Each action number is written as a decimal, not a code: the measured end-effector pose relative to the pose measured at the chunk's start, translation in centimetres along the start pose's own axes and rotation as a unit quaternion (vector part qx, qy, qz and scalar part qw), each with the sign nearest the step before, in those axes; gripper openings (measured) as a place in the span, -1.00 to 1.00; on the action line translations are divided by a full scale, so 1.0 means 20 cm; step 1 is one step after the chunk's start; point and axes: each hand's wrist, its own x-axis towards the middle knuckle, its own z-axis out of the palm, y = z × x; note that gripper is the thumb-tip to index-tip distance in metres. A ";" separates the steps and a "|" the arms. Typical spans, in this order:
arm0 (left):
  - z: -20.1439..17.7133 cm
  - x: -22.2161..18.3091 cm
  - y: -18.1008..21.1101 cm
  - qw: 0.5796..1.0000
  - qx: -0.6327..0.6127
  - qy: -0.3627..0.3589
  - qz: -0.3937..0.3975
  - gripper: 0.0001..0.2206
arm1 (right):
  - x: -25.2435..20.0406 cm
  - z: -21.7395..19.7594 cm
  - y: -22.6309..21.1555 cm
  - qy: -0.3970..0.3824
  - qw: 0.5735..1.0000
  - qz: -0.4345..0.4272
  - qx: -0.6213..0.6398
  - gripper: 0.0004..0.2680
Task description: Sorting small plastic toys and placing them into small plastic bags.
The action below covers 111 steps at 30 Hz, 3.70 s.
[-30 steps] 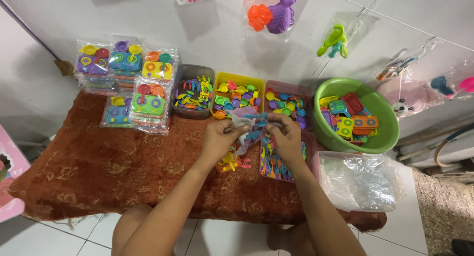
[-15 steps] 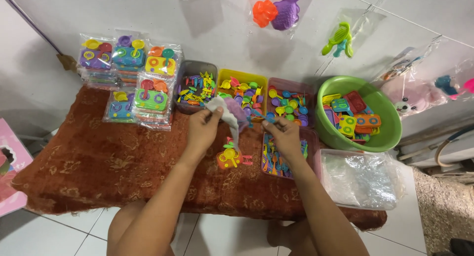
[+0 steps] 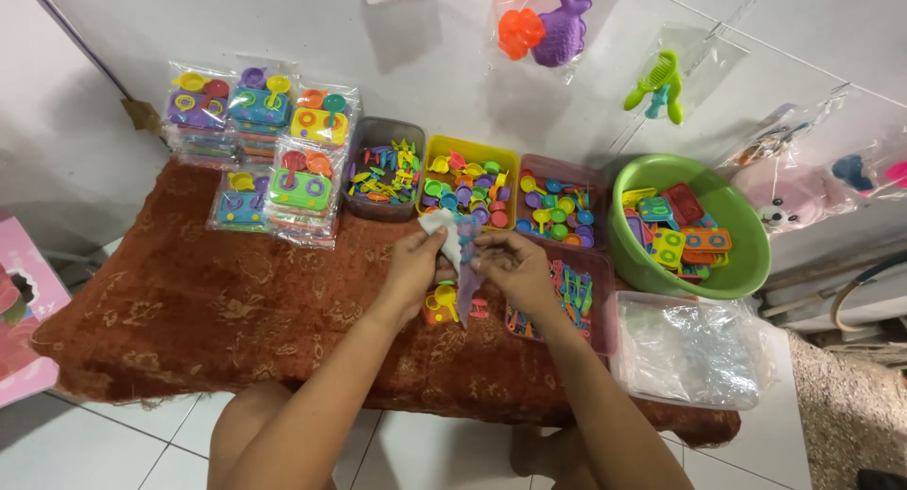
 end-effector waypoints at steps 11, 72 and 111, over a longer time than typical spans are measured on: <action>-0.08 0.03 0.05 0.982 0.160 0.024 0.097 -0.67 | 0.01 -0.03 0.00 0.020 0.999 0.021 -0.020 -0.75; -0.17 -0.46 0.35 0.788 0.606 -0.044 0.095 -0.52 | -0.46 -1.57 0.49 0.007 0.731 0.386 -0.563 -0.72; -0.08 -0.29 0.17 0.977 0.100 -0.153 0.110 -0.84 | 0.01 -0.19 0.01 0.004 0.985 0.092 0.143 -0.86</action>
